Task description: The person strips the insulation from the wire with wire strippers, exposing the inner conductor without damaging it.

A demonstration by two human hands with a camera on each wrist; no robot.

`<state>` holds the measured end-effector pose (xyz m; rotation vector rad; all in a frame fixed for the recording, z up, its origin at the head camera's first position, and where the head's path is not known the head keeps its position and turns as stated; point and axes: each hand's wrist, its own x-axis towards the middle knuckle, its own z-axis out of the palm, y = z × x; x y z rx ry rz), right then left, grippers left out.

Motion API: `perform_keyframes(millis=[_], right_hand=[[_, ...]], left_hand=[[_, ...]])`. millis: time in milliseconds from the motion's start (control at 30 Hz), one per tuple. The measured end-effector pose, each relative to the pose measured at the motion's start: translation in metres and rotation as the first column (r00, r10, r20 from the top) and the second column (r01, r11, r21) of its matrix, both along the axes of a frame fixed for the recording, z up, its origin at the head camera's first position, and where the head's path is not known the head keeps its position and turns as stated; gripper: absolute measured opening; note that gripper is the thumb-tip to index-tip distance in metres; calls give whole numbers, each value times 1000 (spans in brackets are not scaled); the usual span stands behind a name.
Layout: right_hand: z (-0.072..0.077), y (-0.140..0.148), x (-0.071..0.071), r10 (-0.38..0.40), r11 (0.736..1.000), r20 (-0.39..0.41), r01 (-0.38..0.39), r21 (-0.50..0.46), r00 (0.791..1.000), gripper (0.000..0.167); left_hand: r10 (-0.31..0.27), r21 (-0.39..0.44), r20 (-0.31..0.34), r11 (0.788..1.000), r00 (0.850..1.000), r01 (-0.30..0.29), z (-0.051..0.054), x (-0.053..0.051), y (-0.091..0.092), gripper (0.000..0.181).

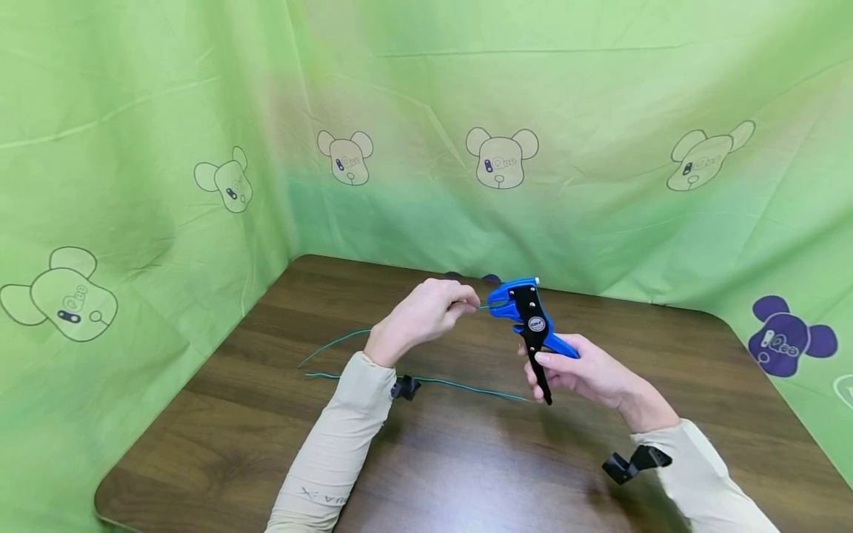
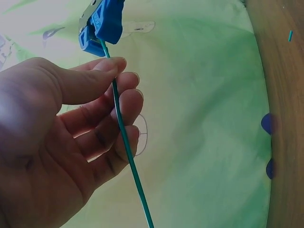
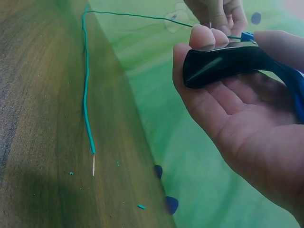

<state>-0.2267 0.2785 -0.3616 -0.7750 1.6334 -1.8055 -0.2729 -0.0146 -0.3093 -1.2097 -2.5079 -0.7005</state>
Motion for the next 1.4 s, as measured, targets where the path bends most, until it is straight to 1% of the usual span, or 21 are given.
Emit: perform_keyframes(millis=[167,300,433,667,967,1167,1233,1333,1400], right_hand=[[0,0,-1,0,1000,-11,0,15,1000,26],[0,-1,-2,3,1000,-34,-2,12,999,26],[1,-1,-2,-14,1000,-38,14,9,999,26],[1,-1,3,-11,1000,-28,11,16,1000,27],[-2,-3,6,-61,997,-35,62,35,998,17],[-3,-5,9,-71,997,-54,72,29,996,15],[-3,-5,9,-95,995,-36,97,35,995,16],[-4,-6,7,-156,985,7,155,71,988,24],[-6,-7,6,-187,978,41,182,101,982,31]], left_hand=[[12,-4,12,1000,1000,-12,0,1,-2,13],[14,5,20,1000,1000,-14,1,2,-3,15],[12,7,7,1000,1000,-12,1,2,-2,15],[2,0,-9,1000,1000,-2,0,4,1,16],[-4,7,-25,1000,1000,4,-2,4,1,15],[-4,-2,-25,1000,1000,4,-1,5,2,15],[-2,-9,-32,1000,999,2,-1,5,3,16],[14,-13,-42,1000,999,-14,0,6,4,16],[21,-21,-38,1000,999,-21,-1,6,5,17]])
